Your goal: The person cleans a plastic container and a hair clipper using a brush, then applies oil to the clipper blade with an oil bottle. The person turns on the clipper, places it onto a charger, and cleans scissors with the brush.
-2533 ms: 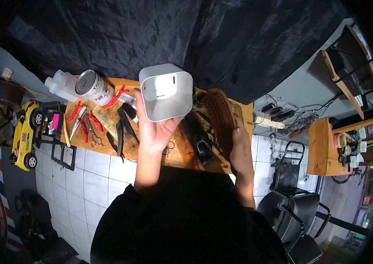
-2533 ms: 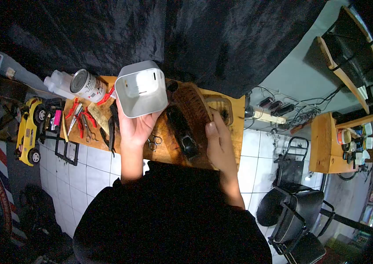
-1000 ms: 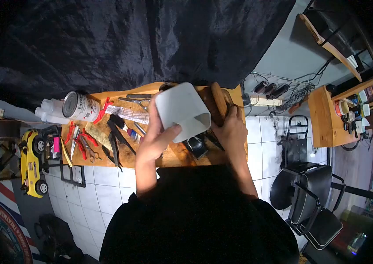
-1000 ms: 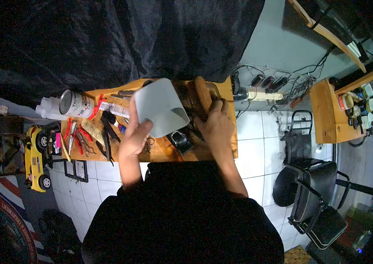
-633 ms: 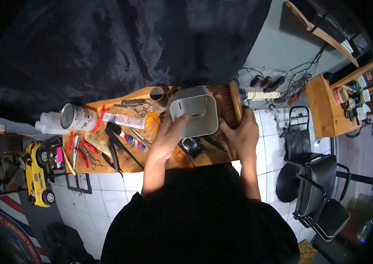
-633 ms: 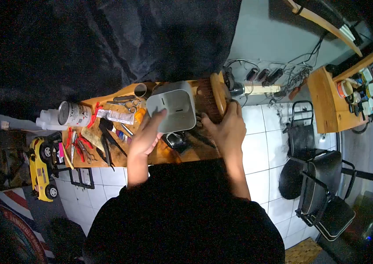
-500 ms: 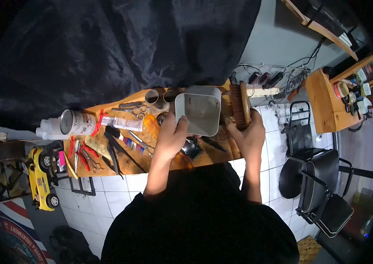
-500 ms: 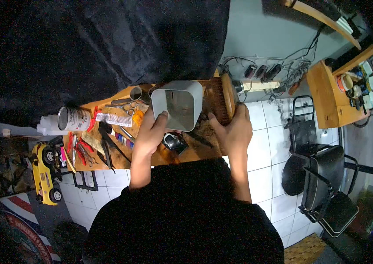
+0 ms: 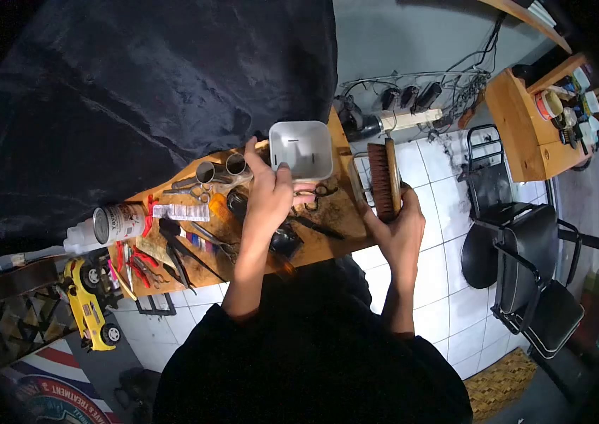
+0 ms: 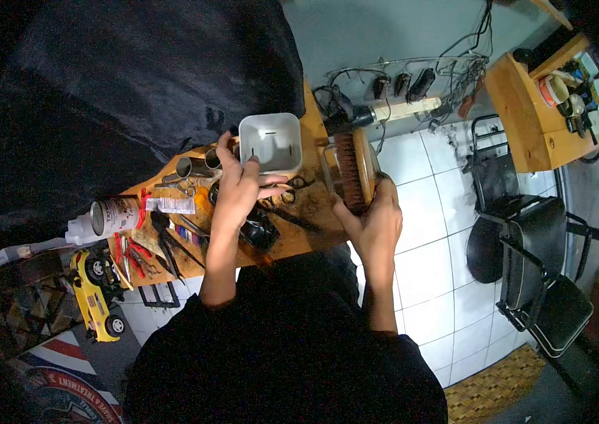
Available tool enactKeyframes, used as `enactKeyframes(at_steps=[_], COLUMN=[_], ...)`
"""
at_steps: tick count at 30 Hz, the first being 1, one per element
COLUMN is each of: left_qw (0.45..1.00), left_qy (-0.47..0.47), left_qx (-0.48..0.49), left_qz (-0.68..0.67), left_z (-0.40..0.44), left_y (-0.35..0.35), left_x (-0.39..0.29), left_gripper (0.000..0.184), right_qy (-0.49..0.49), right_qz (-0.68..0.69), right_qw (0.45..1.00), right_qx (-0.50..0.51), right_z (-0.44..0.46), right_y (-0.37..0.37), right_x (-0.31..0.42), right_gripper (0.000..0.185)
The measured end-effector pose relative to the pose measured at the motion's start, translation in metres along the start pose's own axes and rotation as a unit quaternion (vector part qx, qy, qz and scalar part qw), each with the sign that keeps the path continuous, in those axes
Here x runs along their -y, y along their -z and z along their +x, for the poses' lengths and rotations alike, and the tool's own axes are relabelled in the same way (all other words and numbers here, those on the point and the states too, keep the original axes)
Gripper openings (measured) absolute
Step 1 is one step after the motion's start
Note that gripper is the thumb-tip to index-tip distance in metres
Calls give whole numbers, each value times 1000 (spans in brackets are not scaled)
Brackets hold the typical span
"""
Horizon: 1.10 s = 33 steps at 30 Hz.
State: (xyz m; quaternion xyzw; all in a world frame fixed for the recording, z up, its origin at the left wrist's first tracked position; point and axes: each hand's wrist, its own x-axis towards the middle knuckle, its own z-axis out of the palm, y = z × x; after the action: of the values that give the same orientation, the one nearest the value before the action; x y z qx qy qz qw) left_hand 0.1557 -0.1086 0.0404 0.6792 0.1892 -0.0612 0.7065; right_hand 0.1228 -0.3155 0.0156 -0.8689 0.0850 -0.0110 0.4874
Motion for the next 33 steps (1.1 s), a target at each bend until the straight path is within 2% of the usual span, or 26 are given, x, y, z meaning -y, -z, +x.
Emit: enactKeyframes(at_steps=[5, 7, 9, 11, 12, 13, 15, 16, 17, 18, 19, 21, 22, 24, 26, 27, 29, 30, 32, 33], left_qw=[998, 992, 965, 877, 937, 972, 969, 967, 958, 957, 955, 955, 952, 950, 961, 965, 961, 960, 956, 954], left_qy=[-31, 5, -81, -275, -184, -142, -193, -178, -165, -171, -177, -161, -153, -200, -246, -261, -272, -278, -288, -279], left_qx=[27, 0, -35, -83, -50, 16, 136, 169, 213, 215, 219, 189, 174, 127, 51, 15, -26, -38, -56, -77], left_qz=[36, 130, 249, 385, 294, 187, 74, -59, -100, -97, -95, -165, -200, -203, -117, -29, 30, 25, 17, 75], left_z=[-7, -18, -28, -39, -53, -57, -61, -62, -66, -68, -69, -76, -82, -93, -102, -106, -112, -113, -116, -118], left_y=[2, 3, 9, 22, 21, 31, 51, 55, 68, 78, 88, 107, 115, 129, 149, 161, 183, 192, 211, 222], left_x=[4, -12, -16, -10, -25, -21, -12, -6, -6, -2, 6, 25, 31, 36, 33, 29, 24, 27, 29, 30], left_gripper=[71, 68, 63, 55, 48, 68, 83, 100, 110, 110, 110, 110, 110, 111, 112, 111, 110, 110, 110, 111], right_qy=[39, 59, 81, 105, 102, 100, 119, 139, 157, 121, 151, 208, 215, 284, 229, 201, 49, 60, 188, 250], right_qz=[24, 38, 49, 61, 96, 132, 185, 202, 218, 189, 159, 95, 107, 88, 133, 157, 194, 151, 134, 123], right_qw=[999, 998, 996, 993, 989, 983, 963, 950, 935, 933, 927, 911, 907, 902, 916, 921, 935, 943, 933, 923], right_qx=[-1, -4, -2, 14, 46, 80, 153, 192, 232, 283, 304, 343, 346, 313, 301, 293, 292, 290, 275, 264], right_z=[-2, -3, -5, -10, -12, -14, -15, -16, -18, -21, -23, -28, -32, -37, -46, -50, -56, -58, -69, -75], right_y=[4, 8, 12, 14, 14, 13, 4, -2, -8, -10, -16, -30, -39, -56, -69, -75, -86, -92, -113, -124], right_x=[4, 12, 21, 30, 39, 50, 63, 69, 74, 81, 87, 99, 102, 108, 120, 126, 126, 128, 139, 146], right_gripper=[57, 59, 61, 63, 64, 65, 66, 67, 67, 67, 73, 85, 86, 86, 66, 59, 47, 36, 37, 37])
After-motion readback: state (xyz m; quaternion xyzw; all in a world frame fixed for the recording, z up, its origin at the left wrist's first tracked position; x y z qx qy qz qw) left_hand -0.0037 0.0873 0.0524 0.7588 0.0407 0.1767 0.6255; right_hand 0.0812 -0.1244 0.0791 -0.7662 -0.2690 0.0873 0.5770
